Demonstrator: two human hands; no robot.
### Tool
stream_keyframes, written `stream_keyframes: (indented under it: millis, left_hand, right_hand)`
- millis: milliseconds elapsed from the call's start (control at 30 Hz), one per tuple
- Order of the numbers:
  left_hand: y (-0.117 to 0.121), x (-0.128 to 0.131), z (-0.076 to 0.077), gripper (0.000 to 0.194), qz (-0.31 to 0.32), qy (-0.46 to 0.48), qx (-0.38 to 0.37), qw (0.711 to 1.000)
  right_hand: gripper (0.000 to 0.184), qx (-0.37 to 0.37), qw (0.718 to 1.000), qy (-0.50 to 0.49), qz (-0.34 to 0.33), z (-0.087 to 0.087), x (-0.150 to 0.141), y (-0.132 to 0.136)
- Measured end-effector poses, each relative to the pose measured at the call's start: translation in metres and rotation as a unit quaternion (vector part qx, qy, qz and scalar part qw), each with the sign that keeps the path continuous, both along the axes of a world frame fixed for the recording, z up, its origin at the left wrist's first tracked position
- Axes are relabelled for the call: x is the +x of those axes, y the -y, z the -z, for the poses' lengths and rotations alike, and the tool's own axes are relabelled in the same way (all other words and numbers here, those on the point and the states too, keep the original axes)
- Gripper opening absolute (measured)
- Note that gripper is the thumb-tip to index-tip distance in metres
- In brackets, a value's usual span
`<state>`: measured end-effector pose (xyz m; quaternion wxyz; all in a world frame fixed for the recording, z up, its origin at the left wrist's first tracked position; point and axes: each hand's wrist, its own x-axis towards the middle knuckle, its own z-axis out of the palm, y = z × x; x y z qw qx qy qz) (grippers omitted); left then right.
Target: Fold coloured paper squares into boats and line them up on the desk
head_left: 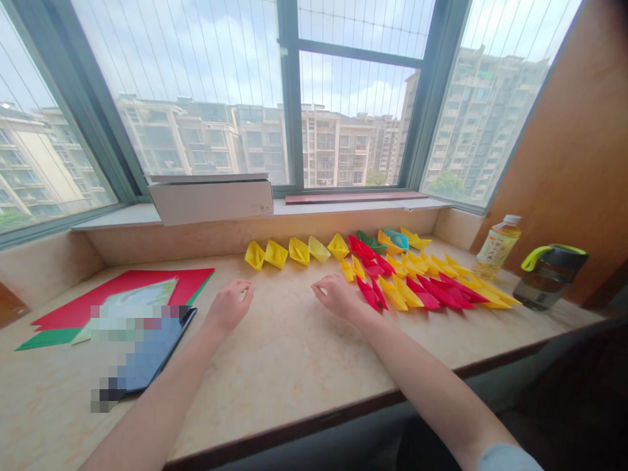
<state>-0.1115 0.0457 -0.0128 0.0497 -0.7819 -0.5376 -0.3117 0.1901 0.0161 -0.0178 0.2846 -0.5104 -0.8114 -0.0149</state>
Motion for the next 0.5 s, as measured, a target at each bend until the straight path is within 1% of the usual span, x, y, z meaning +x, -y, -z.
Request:
stream_keyframes:
  millis: [167,267,500]
  left_hand:
    - [0.006,0.006,0.000,0.035,0.018,-0.001,-0.004,1.000]
    - [0.010,0.009,0.000,0.034,0.025,0.004,-0.007,1.000]
    - [0.011,0.008,0.000,0.033,0.030,0.010,-0.007,0.999]
  right_hand:
    - [0.023,0.012,1.000,-0.019,0.009,-0.003,0.002,0.003]
    - [0.024,0.023,0.999,-0.028,0.009,-0.006,0.003,0.005]
    - [0.022,0.042,0.998,-0.046,-0.022,-0.004,-0.001,0.007]
